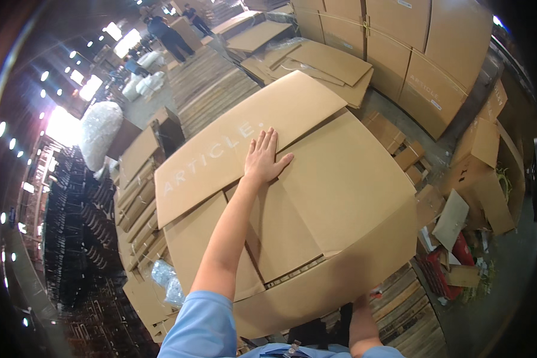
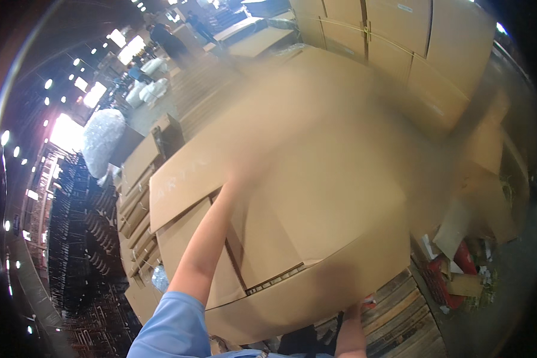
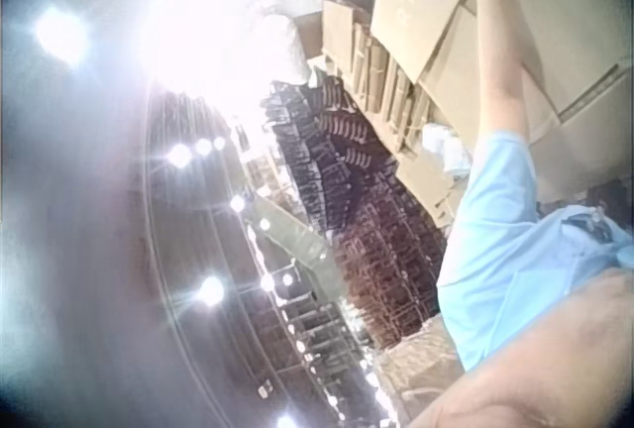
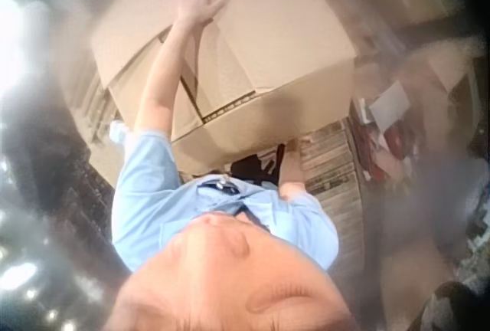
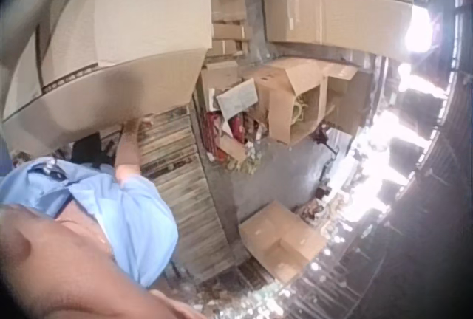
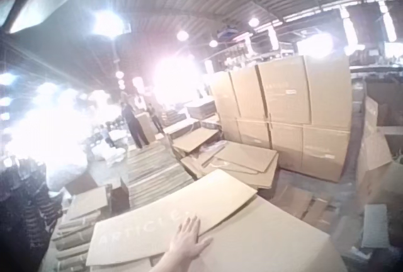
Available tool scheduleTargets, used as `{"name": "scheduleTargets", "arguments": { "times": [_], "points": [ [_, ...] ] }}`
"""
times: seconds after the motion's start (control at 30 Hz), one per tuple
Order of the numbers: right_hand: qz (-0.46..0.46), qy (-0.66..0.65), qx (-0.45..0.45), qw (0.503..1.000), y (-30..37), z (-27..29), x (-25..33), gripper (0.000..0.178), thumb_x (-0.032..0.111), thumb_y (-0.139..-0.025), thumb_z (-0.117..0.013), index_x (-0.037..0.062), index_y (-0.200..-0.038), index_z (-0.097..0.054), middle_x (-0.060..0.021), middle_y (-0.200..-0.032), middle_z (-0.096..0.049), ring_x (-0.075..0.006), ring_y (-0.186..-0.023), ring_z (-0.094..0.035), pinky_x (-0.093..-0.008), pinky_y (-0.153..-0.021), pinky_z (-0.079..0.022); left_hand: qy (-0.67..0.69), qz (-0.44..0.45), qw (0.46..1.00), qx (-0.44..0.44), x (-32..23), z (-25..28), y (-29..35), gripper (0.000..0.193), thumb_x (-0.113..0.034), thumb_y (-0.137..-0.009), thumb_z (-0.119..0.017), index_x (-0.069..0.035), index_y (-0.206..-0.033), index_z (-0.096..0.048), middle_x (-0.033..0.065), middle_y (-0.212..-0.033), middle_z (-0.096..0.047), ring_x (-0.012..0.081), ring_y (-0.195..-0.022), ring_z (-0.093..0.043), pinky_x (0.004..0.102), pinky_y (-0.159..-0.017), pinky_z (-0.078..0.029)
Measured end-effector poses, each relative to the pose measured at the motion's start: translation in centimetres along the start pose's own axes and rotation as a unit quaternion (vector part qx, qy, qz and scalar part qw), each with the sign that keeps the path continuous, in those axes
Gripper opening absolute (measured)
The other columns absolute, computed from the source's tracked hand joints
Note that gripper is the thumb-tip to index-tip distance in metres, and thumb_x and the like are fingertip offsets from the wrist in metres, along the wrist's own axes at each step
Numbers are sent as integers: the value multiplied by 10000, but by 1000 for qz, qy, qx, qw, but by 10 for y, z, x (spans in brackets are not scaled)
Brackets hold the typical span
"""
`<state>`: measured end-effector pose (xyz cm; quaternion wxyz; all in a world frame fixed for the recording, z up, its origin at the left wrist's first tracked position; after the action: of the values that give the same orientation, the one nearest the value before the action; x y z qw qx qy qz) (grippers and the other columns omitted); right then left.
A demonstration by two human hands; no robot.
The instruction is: The person assembles and seals cardboard boxes containing wrapped items. They fold flaps, apply tape with a handheld dispenser, and move finished boxes aside on a wooden pallet in a warehouse.
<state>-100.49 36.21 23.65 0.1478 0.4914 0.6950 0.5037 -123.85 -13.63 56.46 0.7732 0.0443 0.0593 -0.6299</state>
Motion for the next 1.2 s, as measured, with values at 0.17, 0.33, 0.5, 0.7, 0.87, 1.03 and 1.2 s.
{"name": "scheduleTargets", "arguments": {
  "times": [0.17, 0.33, 0.5, 0.7, 0.87, 1.03, 1.2],
  "points": [
    [-32, 46, 73, 996, 24, -19, -20, 415, 403, -1111, -473, 143, -1421, -566, -23, -1323, -692, -143, -1195, -636, -351, -1071, -501, 22, 36, 998, 38, -1, 15, 16, 935, -640, -992, -522, -37, -1654, -253, 123, -1743, -220, 297, -1619, -158, 444, -1319, -164],
    [-14, 59, 91, 994, 66, 10, 24, 419, 404, -1110, -475, 129, -1413, -568, -29, -1313, -693, -151, -1181, -645, -351, -1062, -508, 14, 68, 997, -24, -19, 17, 42, 933, -615, -974, -579, -52, -1652, -271, 132, -1737, -235, 326, -1613, -175, 426, -1315, -183],
    [-11, 56, 111, 992, 125, 41, 67, 423, 405, -1109, -478, 115, -1404, -571, -35, -1304, -694, -159, -1168, -653, -351, -1054, -516, -3, 139, 990, -4, -28, 22, 68, 998, -644, -932, -619, -65, -1660, -258, 143, -1740, -222, 323, -1612, -185, 410, -1314, -192],
    [9, 13, 197, 980, 193, 3, 101, 429, 405, -1109, -481, 99, -1394, -574, -42, -1293, -696, -169, -1151, -663, -350, -1044, -524, -39, 162, 984, 55, -48, 30, 79, 1080, -679, -896, -637, -44, -1665, -222, 146, -1743, -210, 314, -1609, -200, 399, -1312, -210],
    [25, -25, 310, 950, 246, -116, 102, 435, 406, -1108, -483, 85, -1386, -576, -48, -1284, -697, -176, -1138, -672, -350, -1036, -532, -62, 144, 982, 106, -48, 53, 82, 1098, -736, -922, -561, -17, -1665, -189, 155, -1742, -203, 308, -1602, -225, 400, -1293, -260],
    [121, 15, 402, 907, 284, -233, 107, 441, 406, -1107, -486, 71, -1378, -578, -54, -1275, -698, -184, -1124, -680, -350, -1028, -539, -82, 88, 973, 199, -21, 76, 77, 1076, -749, -953, -493, 8, -1656, -193, 199, -1733, -200, 347, -1584, -260, 419, -1280, -277],
    [329, 212, 463, 795, 279, -364, 85, 254, 249, -1023, -696, 57, -1174, -627, -58, -950, -644, -184, -1018, -631, -358, -910, -537, 64, 82, 940, 325, 38, 124, 71, 973, -774, -1027, -250, -23, -1645, -278, 185, -1714, -270, 325, -1596, -234, 420, -1302, -183]
  ]
}}
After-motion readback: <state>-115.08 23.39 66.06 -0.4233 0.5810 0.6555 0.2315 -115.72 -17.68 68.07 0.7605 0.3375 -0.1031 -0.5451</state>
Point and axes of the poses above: each hand's wrist, its own y-axis away from the middle knuckle, its own z-axis out of the back of the hand, x = y × z, the point moved 7 cm from there along -y, towards the middle knuckle
